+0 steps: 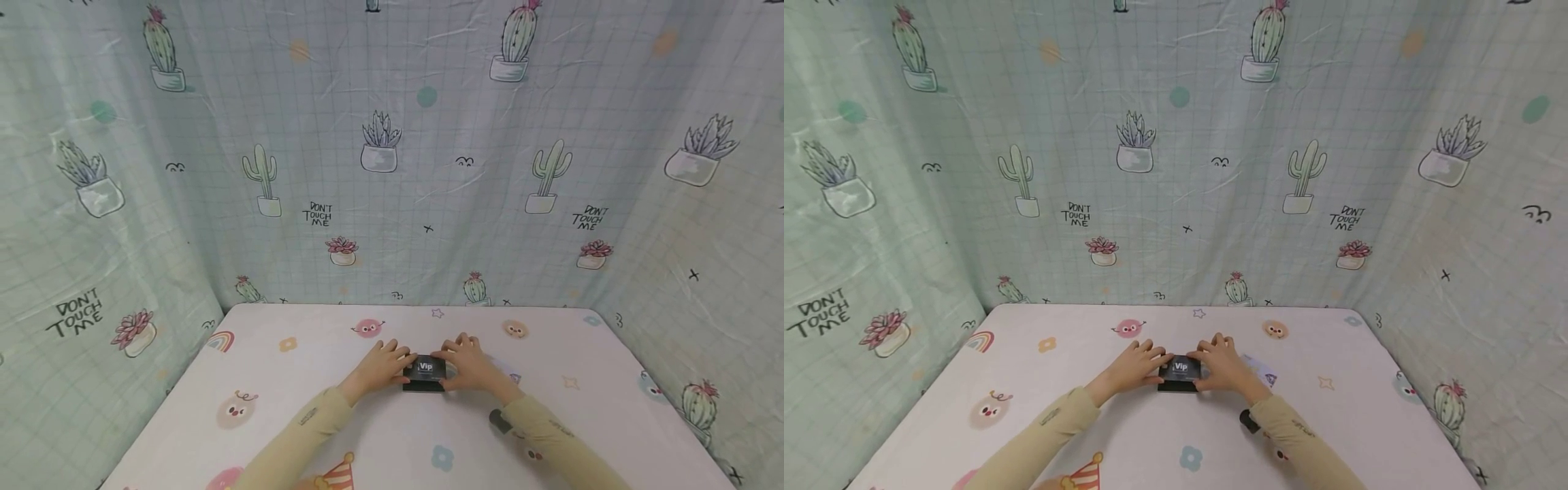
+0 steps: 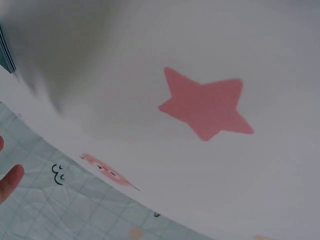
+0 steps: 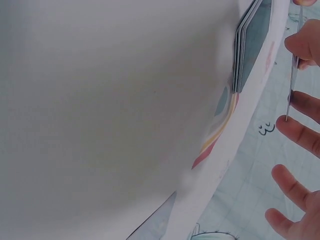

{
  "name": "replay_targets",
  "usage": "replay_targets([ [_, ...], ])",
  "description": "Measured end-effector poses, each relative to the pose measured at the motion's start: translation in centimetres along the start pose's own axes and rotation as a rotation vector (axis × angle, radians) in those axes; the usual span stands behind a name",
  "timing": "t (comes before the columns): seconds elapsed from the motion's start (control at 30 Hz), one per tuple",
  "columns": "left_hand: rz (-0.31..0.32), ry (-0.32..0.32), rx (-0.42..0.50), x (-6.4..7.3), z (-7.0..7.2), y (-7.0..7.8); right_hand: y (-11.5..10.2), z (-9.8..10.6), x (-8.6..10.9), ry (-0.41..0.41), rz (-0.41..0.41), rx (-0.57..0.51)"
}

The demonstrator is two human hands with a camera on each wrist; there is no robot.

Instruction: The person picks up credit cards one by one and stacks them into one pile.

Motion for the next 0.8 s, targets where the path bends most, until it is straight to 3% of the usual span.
replay_targets([
  [0.33,-0.012,0.003,0.031,0.7,-0.4,0.3,-0.4,-0.6,0.2,-0.003,0.024,0.005],
  [0.5,-0.035,0.057,0.046,0.8,-0.8,0.3,-0.5,-0.7,0.2,-0.020,0.025,-0.023],
  [0.7,-0.036,0.048,0.055,0.9,-1.3,0.5,-0.5,-1.1,0.3,-0.030,0.030,-0.051],
  [0.8,-0.016,0.012,0.038,0.8,-1.3,0.8,-0.5,-1.3,0.4,-0.024,0.034,-0.051],
])
Point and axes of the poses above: each hand's wrist, its own x-axis away from the middle knuckle, its own z-axis out of the back of the hand, y = z × x, the point moved 1 cm from there along -x, towards the middle knuckle, and after that the axes turned 3 degrees about -y, right-handed, at the moved point
